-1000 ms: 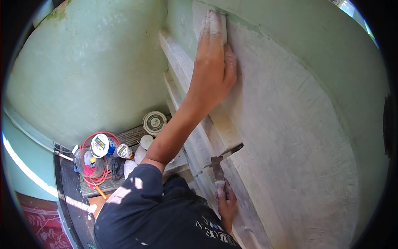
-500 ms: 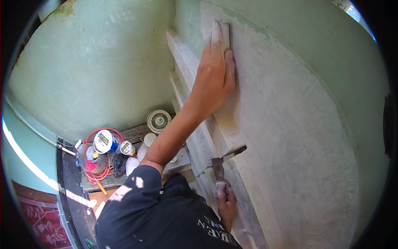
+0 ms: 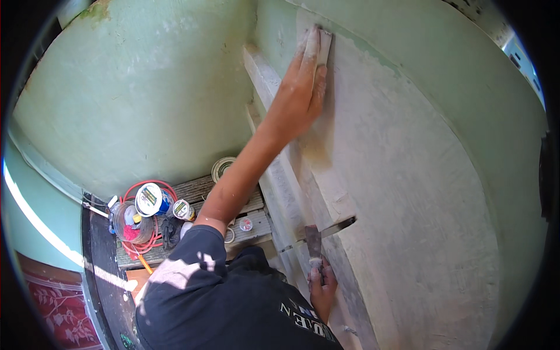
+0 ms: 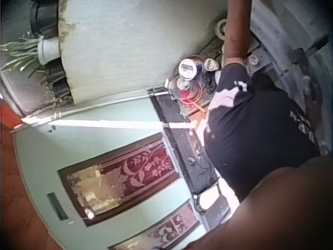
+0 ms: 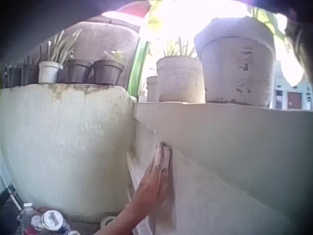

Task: The person is sanding a white surface using a putty knife and sandpaper.

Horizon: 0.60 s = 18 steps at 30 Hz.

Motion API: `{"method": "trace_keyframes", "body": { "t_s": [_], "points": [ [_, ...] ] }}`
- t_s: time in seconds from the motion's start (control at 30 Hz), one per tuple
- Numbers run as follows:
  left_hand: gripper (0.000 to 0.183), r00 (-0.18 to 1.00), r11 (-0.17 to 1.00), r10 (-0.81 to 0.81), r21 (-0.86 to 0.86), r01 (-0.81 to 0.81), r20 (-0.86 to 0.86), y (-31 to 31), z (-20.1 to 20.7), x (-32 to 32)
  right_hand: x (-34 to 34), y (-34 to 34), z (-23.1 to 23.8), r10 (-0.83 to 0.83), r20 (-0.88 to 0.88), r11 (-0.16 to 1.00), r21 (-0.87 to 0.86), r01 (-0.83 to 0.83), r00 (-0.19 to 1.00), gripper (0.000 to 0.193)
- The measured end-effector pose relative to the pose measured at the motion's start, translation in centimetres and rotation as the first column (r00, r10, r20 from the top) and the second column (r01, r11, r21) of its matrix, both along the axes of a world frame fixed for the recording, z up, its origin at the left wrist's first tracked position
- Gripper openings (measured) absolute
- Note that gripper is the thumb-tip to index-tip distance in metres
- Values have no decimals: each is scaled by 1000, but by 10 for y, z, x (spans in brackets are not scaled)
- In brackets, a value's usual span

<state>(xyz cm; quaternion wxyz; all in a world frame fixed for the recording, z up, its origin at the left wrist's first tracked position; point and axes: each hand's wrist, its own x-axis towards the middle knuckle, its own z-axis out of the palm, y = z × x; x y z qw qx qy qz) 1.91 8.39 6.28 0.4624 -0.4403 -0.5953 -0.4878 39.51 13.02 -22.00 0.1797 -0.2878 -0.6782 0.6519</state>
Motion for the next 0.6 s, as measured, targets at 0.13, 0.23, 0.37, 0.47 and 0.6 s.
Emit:
{"method": "trace_keyframes", "body": {
  "t_s": [0.13,0.23,0.37,0.47,0.6],
  "points": [
    [55,1000,997,-5,83,3,30,6,9,-70,-5,-5,22,4,38,999,-33,-2,999,49],
    [63,929,948,-190,185,258,-318,5,7,-119,-12,-6,14,-7,45,996,91,2,999,49],
    [50,993,995,9,100,-21,120,-17,-3,-60,-17,-13,4,-101,113,939,338,58,988,50],
    [52,990,995,-47,98,34,130,-38,-32,-51,-26,-17,22,-129,137,907,417,61,982,48],
    [61,854,914,-344,349,208,391,-70,-68,-47,-54,-41,88,-84,166,930,368,17,983,43]
  ]
}}
